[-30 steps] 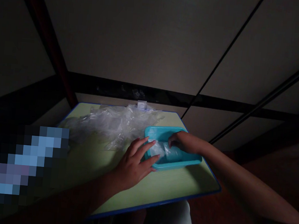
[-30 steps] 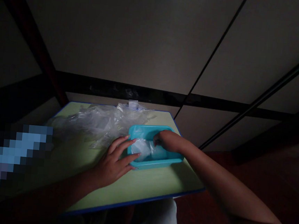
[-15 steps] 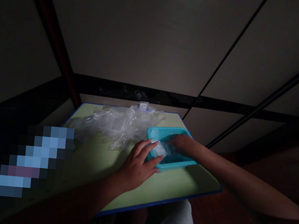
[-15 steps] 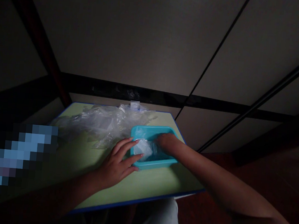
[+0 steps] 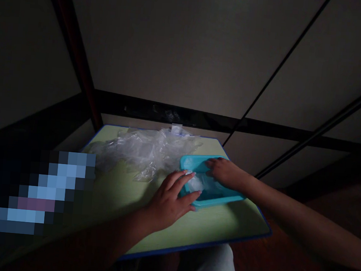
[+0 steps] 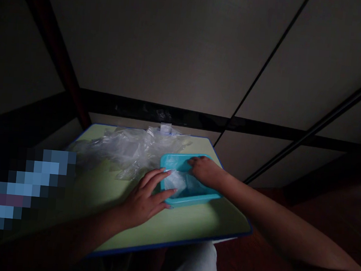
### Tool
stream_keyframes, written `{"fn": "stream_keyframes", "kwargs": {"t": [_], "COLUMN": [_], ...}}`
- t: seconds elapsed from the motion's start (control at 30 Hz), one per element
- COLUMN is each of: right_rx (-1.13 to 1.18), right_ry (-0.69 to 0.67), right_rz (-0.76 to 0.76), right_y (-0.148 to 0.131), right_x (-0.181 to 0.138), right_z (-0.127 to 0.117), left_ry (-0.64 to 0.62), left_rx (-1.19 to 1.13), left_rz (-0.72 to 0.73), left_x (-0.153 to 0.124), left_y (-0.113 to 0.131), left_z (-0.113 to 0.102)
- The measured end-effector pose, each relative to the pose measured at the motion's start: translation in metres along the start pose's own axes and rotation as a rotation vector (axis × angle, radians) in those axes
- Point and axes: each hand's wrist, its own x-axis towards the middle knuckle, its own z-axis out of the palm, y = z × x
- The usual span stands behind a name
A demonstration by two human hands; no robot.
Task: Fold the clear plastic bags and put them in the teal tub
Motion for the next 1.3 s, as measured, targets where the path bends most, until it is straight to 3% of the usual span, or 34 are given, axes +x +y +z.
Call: {"fn": "stream_keyframes", "kwargs": {"t": [0.33, 0.5, 0.7, 0.8, 0.9, 1.07, 1.3], "right_rx": [-0.03, -0.005, 0.195, 0.398, 0.633, 0.721, 0.74], "right_ry": [-0.012, -0.135, -0.107, -0.141, -0.284, -0.485, -0.504], "right_rz": [0.061, 0.08, 0.18, 0.036, -0.095, -0.074, -0.105], "right_y": [0.011, 0.0, -0.006, -0.007, -0.01, -0.018, -0.023], "right_x": [-0.006, -0.002, -0.007, -0.008, -0.006, 0.002, 0.022], "right_z": [0.004, 0.014, -0.01, -0.021, -0.022, -0.022, -0.024], "left_ry": [0.012, 0.017, 0.025, 0.035, 0.029, 0.011, 0.001], "left_rx": [0.01, -0.008, -0.089, -0.13, -0.147, -0.154, -0.169], "left_rz": [0.017, 0.02, -0.05, -0.09, -0.105, -0.112, -0.113], "left_x": [0.002, 0.002, -0.002, -0.002, -0.002, -0.001, -0.001], "left_y": [0.001, 0.001, -0.006, -0.01, -0.012, -0.012, -0.012], "left_z": [-0.003, -0.003, 0.0, 0.001, 0.001, 0.001, 0.0]}}
